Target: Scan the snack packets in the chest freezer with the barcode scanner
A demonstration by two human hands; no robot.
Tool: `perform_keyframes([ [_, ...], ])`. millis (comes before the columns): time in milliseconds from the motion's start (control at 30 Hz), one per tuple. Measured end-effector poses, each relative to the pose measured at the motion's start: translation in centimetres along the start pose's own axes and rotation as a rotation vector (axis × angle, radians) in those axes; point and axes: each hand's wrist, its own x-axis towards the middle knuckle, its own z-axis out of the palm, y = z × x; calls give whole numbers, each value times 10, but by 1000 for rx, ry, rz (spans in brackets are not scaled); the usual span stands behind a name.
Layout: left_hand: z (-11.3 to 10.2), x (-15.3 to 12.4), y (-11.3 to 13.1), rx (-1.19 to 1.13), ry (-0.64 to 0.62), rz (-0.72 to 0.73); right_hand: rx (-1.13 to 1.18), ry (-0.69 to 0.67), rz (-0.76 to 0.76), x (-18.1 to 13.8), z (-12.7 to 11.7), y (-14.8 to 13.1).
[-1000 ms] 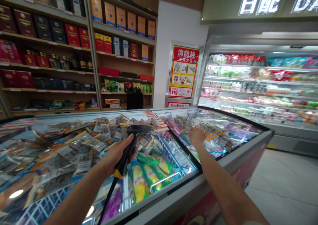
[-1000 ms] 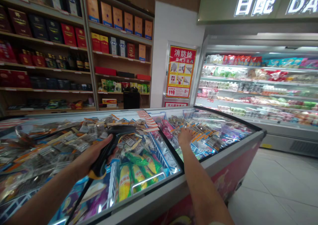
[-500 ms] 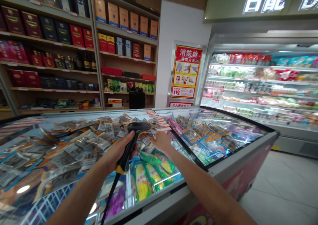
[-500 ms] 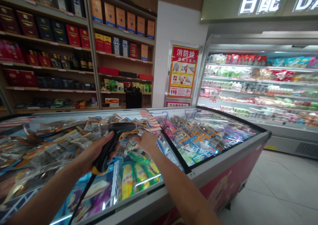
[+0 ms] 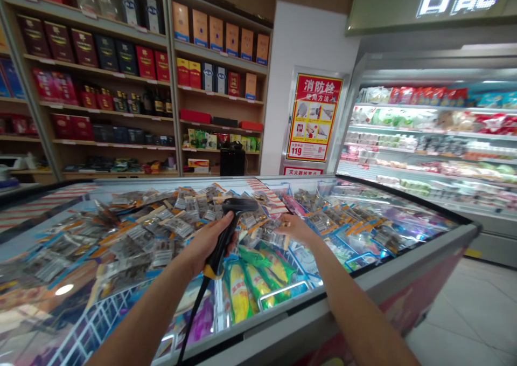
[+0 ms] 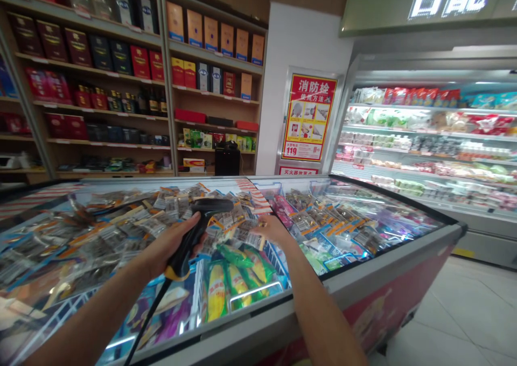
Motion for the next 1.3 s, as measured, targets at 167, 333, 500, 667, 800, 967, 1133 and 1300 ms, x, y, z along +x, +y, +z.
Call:
perform_keyframes([
  [167,-1,1,-2,21,-12,-17,378,149,119,-2,-21,4],
  [333,1,3,-6,25,-35,-36,613,279,137,4,-12,2],
  [500,3,1,-6,-13,-61,-46,712,352,184,8,-3,4],
  [667,5,-4,-2,-75,-126,-59,705,389,187,10,-4,7],
  [800,4,-3,-2,-112,-151,-62,628,396,172,12,-5,13],
  [967,3,-2,-3,-113,-146,-59,357,516,134,15,-12,24],
  [1133,5,-4,-1,-96,-84,-76,-105,751,210,14,-39,37],
  [1300,5,-3,-1,-69,-53,-85,-455,708,266,6,-72,57],
])
